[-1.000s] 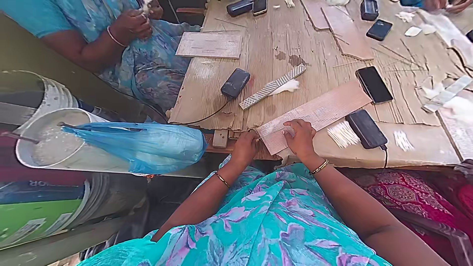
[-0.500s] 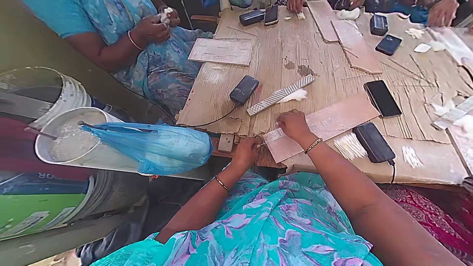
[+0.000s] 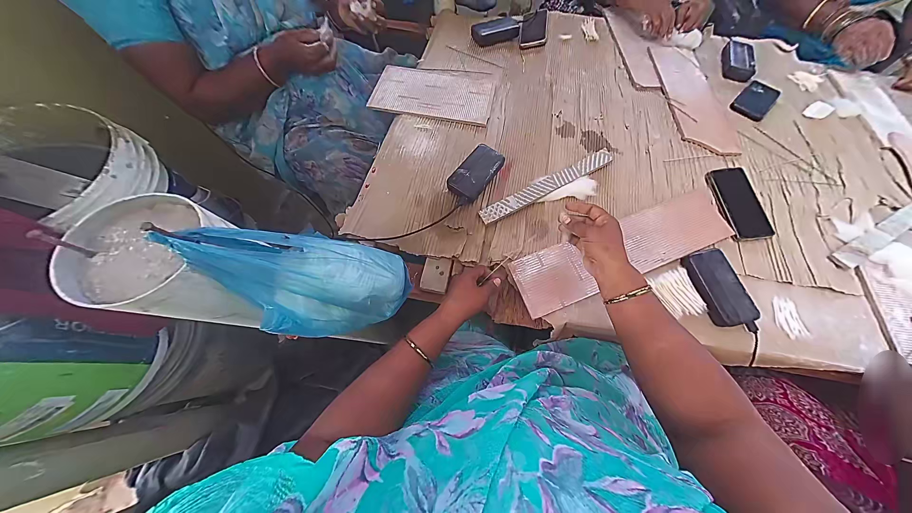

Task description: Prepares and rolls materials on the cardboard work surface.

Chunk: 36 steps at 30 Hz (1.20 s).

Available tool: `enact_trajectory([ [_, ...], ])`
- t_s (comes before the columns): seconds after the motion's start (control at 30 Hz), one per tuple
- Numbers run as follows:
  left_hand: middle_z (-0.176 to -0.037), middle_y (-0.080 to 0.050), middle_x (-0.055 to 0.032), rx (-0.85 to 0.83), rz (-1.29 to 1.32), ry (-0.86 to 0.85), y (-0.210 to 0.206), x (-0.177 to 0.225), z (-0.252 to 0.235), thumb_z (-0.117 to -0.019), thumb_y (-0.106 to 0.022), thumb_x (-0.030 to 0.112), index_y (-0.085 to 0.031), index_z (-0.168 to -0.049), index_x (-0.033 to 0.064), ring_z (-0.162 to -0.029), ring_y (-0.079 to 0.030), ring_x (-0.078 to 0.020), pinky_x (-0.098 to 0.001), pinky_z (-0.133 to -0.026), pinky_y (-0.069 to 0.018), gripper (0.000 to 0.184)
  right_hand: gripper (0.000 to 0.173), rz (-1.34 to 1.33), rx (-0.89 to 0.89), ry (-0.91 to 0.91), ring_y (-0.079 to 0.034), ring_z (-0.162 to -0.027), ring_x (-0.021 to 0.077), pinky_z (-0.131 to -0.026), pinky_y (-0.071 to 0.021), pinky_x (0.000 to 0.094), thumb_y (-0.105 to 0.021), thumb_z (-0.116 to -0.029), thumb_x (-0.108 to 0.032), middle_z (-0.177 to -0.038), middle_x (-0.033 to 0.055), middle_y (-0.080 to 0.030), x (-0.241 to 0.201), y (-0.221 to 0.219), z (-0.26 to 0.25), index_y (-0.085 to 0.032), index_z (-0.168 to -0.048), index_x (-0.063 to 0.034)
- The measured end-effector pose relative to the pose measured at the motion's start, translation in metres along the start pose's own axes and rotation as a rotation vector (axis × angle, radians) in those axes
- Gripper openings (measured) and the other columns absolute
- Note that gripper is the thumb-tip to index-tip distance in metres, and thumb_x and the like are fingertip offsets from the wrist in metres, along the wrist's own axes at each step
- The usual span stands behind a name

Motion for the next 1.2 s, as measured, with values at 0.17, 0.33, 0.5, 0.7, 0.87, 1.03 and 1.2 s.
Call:
enact_trajectory([
  [0.17,-0.083,-0.058,-0.0034,0.033,0.394,0.034,-0.011,0.003,0.003,-0.1034,-0.063,0.014,-0.064,-0.105,0.0009,-0.066,-0.049,-0.0080,-0.0250,-0.064,-0.0445,0.013,0.023,-0.351,-0.006,-0.289,-0.063,-0.078,0.0059,-0.065,-0.0501,0.0202,-0.059,-0.1009,-0.003,-0.103,-0.0002,-0.070,-0.019,0.005,0.054,-0.063,-0.120,-0.0156],
  [0.33,-0.096,-0.065,-0.0019,0.014,0.616,-0.094,-0.031,0.032,0.018,-0.1034,-0.063,0.016,-0.067,-0.118,0.0050,-0.071,-0.055,-0.0049,-0.0204,-0.064,-0.0472,0.018,0.028,-0.466,-0.059,-0.302,-0.065,-0.072,0.0101,-0.066,-0.0566,0.0231,-0.058,-0.0977,0.006,-0.095,0.0032,-0.068,-0.015,-0.001,0.090,-0.062,-0.120,-0.0113],
  [0.5,-0.103,-0.070,-0.0011,-0.042,0.748,-0.120,-0.042,0.047,0.024,-0.1105,-0.046,0.027,-0.068,-0.115,0.0078,-0.072,-0.059,-0.0040,-0.0188,-0.063,-0.0485,0.029,0.037,-0.267,-0.082,-0.132,-0.066,-0.075,0.0101,-0.070,-0.0586,0.0258,-0.062,-0.0943,0.009,-0.091,0.0019,-0.063,-0.008,0.000,0.116,-0.059,-0.126,-0.0096],
  [0.7,-0.083,-0.064,-0.0005,-0.036,0.545,-0.141,-0.047,0.051,0.028,-0.1018,-0.065,0.018,-0.067,-0.102,0.0050,-0.065,-0.054,-0.0043,-0.0197,-0.061,-0.0452,0.013,0.037,-0.073,-0.058,0.038,-0.067,-0.077,0.0112,-0.074,-0.0597,0.0282,-0.067,-0.0913,0.008,-0.096,0.0054,-0.064,0.009,0.006,0.122,-0.059,-0.125,-0.0055],
  [0.87,-0.075,-0.062,-0.0020,0.041,0.369,-0.139,-0.050,0.040,0.020,-0.1021,-0.064,0.014,-0.067,-0.099,0.0013,-0.060,-0.050,-0.0055,-0.0228,-0.058,-0.0423,0.013,0.025,-0.056,-0.027,-0.023,-0.068,-0.078,0.0105,-0.074,-0.0600,0.0273,-0.068,-0.0940,0.003,-0.097,0.0056,-0.066,0.015,0.009,0.120,-0.060,-0.117,-0.0036],
  [1.03,-0.081,-0.064,-0.0068,0.082,0.213,-0.065,-0.049,0.030,0.014,-0.1016,-0.067,0.018,-0.068,-0.102,0.0015,-0.068,-0.055,-0.0133,-0.0333,-0.066,-0.0480,0.017,0.014,0.282,-0.030,0.028,-0.063,-0.078,0.0121,-0.071,-0.0510,0.0342,-0.071,-0.0971,-0.017,-0.093,0.0028,-0.070,0.029,0.014,0.111,-0.069,-0.109,-0.0102],
  [1.2,-0.081,-0.063,-0.0090,0.096,0.055,0.030,-0.045,0.025,0.008,-0.1016,-0.067,0.022,-0.068,-0.104,0.0031,-0.069,-0.057,-0.0192,-0.0405,-0.067,-0.0489,0.019,0.018,0.673,0.038,0.128,-0.051,-0.121,0.0412,-0.092,-0.0329,0.0687,-0.070,-0.0965,-0.023,-0.115,0.0146,-0.067,0.040,0.008,0.097,-0.073,-0.107,-0.0094],
])
Point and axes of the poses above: each hand's wrist, its own z-axis away from the middle knuckle, its own y-axis out of the back of the hand, x = y × z, the point moved 2 cm from there along -z, towards the middle knuckle
